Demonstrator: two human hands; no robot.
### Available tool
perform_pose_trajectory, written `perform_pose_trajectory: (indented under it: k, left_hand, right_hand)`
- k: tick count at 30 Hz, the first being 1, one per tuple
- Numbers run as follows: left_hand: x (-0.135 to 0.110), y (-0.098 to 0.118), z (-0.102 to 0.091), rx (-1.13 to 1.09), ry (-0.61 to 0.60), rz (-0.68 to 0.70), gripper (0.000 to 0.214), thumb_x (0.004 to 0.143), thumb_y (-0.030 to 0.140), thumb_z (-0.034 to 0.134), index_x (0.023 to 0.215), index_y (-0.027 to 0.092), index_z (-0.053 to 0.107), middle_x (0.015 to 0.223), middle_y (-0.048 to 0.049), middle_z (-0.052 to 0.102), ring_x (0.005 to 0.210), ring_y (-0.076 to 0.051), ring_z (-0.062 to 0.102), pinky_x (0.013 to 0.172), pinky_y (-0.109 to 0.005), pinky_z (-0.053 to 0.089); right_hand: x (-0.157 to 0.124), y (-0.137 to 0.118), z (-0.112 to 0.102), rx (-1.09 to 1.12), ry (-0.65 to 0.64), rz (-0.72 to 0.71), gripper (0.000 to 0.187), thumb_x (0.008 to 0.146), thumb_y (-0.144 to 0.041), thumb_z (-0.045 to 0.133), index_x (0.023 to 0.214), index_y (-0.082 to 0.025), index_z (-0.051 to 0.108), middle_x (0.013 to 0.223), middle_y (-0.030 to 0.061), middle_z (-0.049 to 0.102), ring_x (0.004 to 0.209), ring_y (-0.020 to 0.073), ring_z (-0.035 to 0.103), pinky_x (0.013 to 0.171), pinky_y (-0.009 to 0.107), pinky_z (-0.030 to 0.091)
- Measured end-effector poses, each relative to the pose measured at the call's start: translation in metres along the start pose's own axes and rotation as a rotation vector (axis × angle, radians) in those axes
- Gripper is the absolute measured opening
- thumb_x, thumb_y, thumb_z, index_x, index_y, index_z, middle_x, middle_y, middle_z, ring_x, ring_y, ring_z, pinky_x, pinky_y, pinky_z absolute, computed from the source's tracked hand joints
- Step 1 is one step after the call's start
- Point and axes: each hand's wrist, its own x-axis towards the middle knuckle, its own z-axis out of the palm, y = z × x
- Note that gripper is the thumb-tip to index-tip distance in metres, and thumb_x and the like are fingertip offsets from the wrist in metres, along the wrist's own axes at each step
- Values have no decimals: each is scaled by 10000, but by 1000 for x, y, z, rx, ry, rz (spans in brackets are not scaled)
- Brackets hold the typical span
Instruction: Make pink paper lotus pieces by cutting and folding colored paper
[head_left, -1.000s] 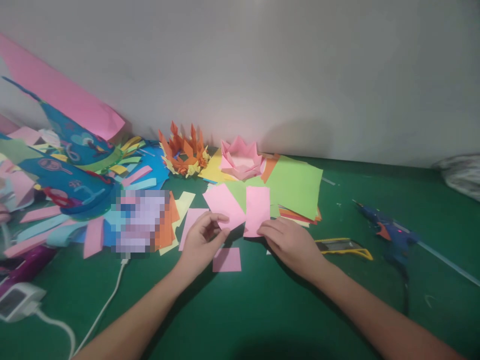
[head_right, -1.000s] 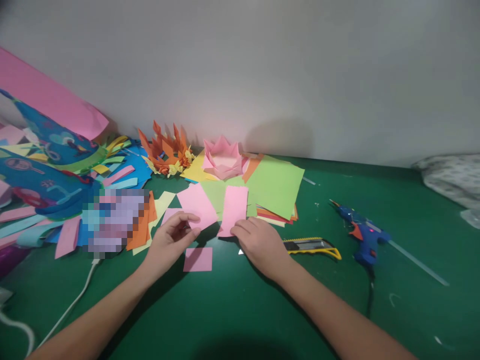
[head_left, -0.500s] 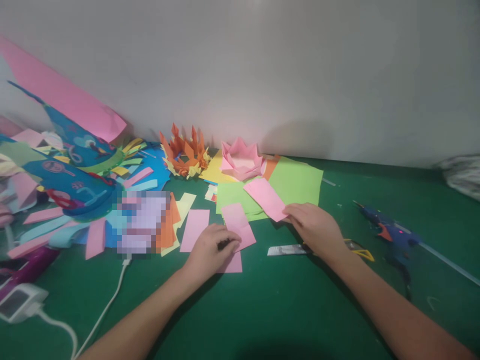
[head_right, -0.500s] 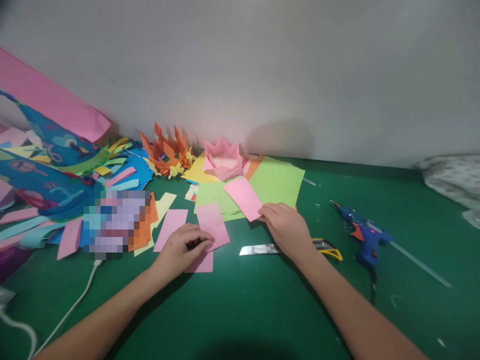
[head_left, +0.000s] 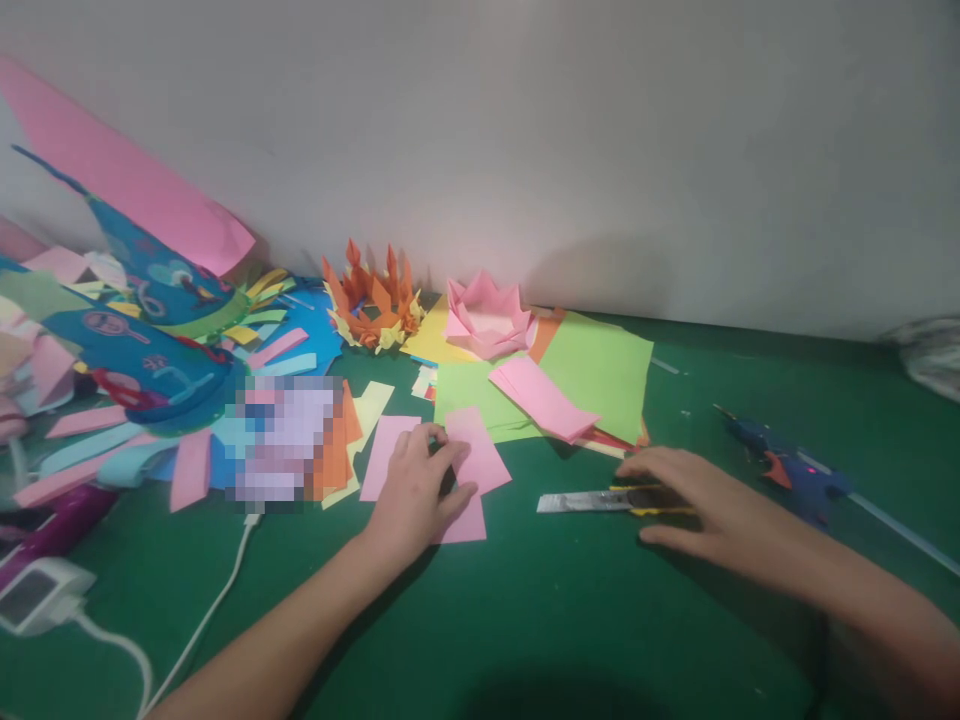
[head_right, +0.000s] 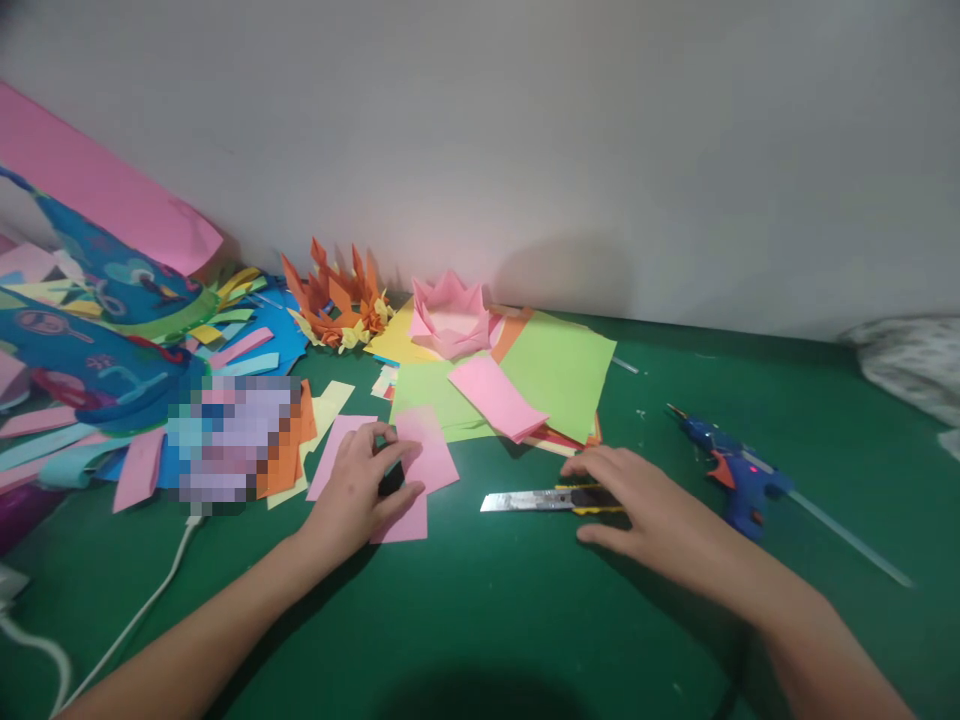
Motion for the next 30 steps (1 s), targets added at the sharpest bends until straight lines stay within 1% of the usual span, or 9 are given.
perform_pose_trajectory:
  k: [3,5,7,11,13,15,19,26,30]
  left_hand:
    - [0,1,0,23,-23,-5,186,770,260,635,934,174,620,959,-89,460,875,-246,442,771,-418,442]
    - [0,1,1,11,-26,9,167,768,244,627,918,175,607,931,-79,467,858,-237,439,766,-412,441]
    - [1,1,2,-22,-23,25,143,768,213,608,905,178,589,915,-70,485,853,-229,446,768,-400,438]
    - [2,0,3,-88,-54,49,135,763,158,569,894,181,545,882,-57,524,844,-217,471,775,-379,428]
    - [2,0,3,-110,-74,44,168,752,145,567,908,184,520,873,-53,540,845,-219,483,770,-376,426]
    - [2,1,4,-138,-86,36,218,745,132,562,947,184,495,875,-56,554,848,-223,494,764,-377,429]
    - [2,0,6,-172,-98,49,314,743,116,549,1034,184,455,943,-77,564,887,-231,508,784,-391,439]
    - [2,0,6,-155,-82,89,338,749,103,535,1066,190,458,1068,-103,550,983,-248,519,853,-418,448]
    - [1,-2,5,-151,-79,112,407,765,112,539,1151,177,426,1159,-132,532,1057,-264,502,896,-437,437]
  right_hand:
    - [-1,2,3,67,-27,-24,260,801,-337,602,1055,-285,615,1077,86,626,997,275,595,788,407,528]
    - [2,2,5,103,-29,-35,203,835,-334,559,1015,-282,636,1031,86,641,970,266,604,771,399,532]
    - [7,-2,7,135,-16,-35,193,844,-349,549,993,-273,645,1003,86,650,932,259,616,744,384,537]
    - [15,-13,16,117,116,18,222,838,-350,561,1029,-257,625,1010,89,651,866,244,629,710,374,537]
    - [18,-18,24,76,174,14,234,839,-335,559,1052,-258,621,1050,88,639,912,247,623,737,380,532]
    - [20,-22,31,41,205,-5,245,851,-319,543,1077,-260,620,1092,87,624,962,246,613,770,383,527]
    - [23,-26,38,-14,249,-34,259,866,-302,528,1098,-240,627,1103,93,618,976,244,613,783,378,531]
    - [22,-26,40,-65,274,-65,271,886,-305,506,1112,-223,631,1106,99,615,978,245,609,764,363,537]
    - [21,-23,41,-94,282,-62,285,898,-305,485,1125,-212,632,1095,105,611,964,240,606,771,362,532]
